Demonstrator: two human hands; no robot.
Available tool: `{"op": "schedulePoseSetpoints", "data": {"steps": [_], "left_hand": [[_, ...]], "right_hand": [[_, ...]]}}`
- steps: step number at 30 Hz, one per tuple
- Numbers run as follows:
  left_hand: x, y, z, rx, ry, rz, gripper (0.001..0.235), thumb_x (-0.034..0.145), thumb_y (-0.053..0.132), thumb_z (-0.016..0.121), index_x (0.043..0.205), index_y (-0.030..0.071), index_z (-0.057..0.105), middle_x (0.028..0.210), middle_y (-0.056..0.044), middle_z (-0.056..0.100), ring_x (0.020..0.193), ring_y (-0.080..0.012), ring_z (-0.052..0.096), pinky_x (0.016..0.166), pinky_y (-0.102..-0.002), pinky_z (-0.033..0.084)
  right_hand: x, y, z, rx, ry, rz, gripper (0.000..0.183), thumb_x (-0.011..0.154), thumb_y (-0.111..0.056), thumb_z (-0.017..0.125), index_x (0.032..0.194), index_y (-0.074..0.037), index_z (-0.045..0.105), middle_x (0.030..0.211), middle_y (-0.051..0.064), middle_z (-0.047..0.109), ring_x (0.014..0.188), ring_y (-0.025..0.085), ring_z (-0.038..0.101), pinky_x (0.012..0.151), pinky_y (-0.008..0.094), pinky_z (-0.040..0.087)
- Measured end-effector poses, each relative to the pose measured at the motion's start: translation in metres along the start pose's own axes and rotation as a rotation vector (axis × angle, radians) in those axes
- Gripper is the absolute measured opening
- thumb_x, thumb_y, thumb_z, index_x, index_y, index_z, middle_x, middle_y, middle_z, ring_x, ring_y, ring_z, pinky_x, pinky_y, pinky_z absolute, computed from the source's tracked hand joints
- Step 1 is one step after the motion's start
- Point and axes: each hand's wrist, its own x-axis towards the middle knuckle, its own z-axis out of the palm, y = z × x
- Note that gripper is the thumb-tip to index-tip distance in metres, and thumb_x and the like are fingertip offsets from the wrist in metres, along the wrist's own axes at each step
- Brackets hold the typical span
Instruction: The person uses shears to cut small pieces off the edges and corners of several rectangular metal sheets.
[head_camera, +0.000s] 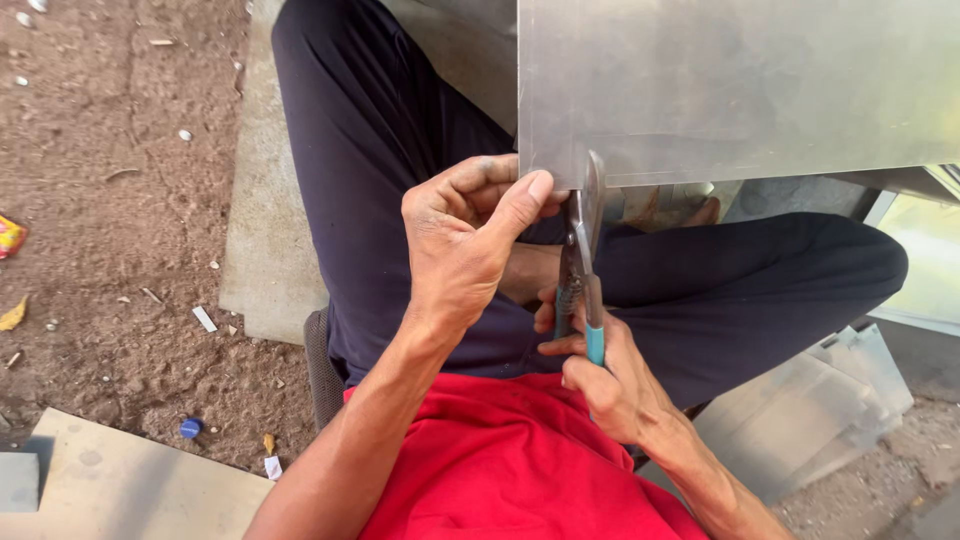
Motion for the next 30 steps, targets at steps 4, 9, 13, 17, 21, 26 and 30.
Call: {"op": "schedulePoseSetpoints", "data": {"steps": [4, 9, 13, 17, 21, 26, 30], "left_hand": [[-0.002, 0.001, 0.002, 0.018, 0.017, -0.001, 0.018, 0.098, 0.005, 0.073, 0.110, -0.008, 0.072, 0.097, -0.013, 0.078, 0.090, -0.0149, 0.076, 0.085, -0.029, 0.064], [-0.002, 0.003, 0.002, 0.020, 0.019, -0.010, 0.017, 0.098, 0.003, 0.073, 0.111, -0.008, 0.071, 0.098, -0.013, 0.077, 0.092, -0.0157, 0.077, 0.086, -0.029, 0.064], [-0.002, 0.008, 0.004, 0.001, 0.016, -0.028, 0.015, 0.097, 0.002, 0.073, 0.109, -0.008, 0.072, 0.097, -0.012, 0.078, 0.089, -0.0141, 0.076, 0.085, -0.027, 0.064], [0.008, 0.017, 0.002, 0.094, 0.022, 0.021, 0.011, 0.095, 0.006, 0.076, 0.095, -0.004, 0.071, 0.083, -0.002, 0.070, 0.072, -0.0057, 0.062, 0.065, -0.021, 0.050], [0.076, 0.005, 0.013, 0.495, 0.028, 0.291, 0.040, 0.108, 0.027, 0.068, 0.079, 0.002, 0.055, 0.063, 0.007, 0.039, 0.060, -0.0012, 0.036, 0.053, -0.023, 0.030], [0.078, -0.020, 0.024, 0.387, 0.237, 0.528, 0.047, 0.109, 0.026, 0.063, 0.072, 0.002, 0.048, 0.063, 0.009, 0.038, 0.059, -0.0021, 0.032, 0.053, -0.024, 0.025], [0.016, -0.062, 0.048, 0.397, 0.304, 0.364, 0.054, 0.114, 0.020, 0.064, 0.067, -0.003, 0.049, 0.062, 0.002, 0.036, 0.057, -0.0071, 0.026, 0.054, -0.025, 0.021]], "right_hand": [[0.000, -0.010, -0.002, -0.060, 0.022, -0.033, 0.065, 0.065, -0.010, 0.049, 0.130, -0.001, 0.049, 0.109, 0.018, 0.061, 0.097, 0.027, 0.066, 0.086, 0.040, 0.062], [0.001, -0.019, -0.005, -0.171, 0.075, 0.033, 0.054, 0.067, -0.010, 0.050, 0.119, -0.002, 0.055, 0.093, 0.012, 0.064, 0.078, 0.022, 0.060, 0.071, 0.036, 0.056], [0.003, -0.017, -0.008, -0.280, 0.146, 0.021, 0.030, 0.069, -0.008, 0.052, 0.097, -0.002, 0.061, 0.070, 0.007, 0.061, 0.057, 0.016, 0.053, 0.054, 0.032, 0.047], [0.002, -0.011, -0.007, -0.292, 0.196, 0.000, 0.010, 0.074, -0.006, 0.055, 0.080, -0.001, 0.061, 0.058, 0.006, 0.056, 0.052, 0.014, 0.051, 0.050, 0.032, 0.045], [0.002, -0.007, -0.007, -0.321, 0.210, 0.003, 0.008, 0.075, -0.007, 0.057, 0.079, -0.002, 0.063, 0.056, 0.005, 0.056, 0.051, 0.014, 0.052, 0.050, 0.032, 0.044], [-0.009, -0.001, -0.030, -0.154, 0.060, 0.070, 0.028, 0.071, -0.010, 0.056, 0.097, -0.003, 0.064, 0.077, 0.008, 0.067, 0.070, 0.016, 0.064, 0.063, 0.030, 0.053], [-0.048, 0.031, -0.045, 0.103, 0.131, 0.189, 0.067, 0.062, -0.015, 0.051, 0.129, -0.008, 0.056, 0.106, 0.010, 0.066, 0.089, 0.022, 0.069, 0.074, 0.034, 0.056]]}}
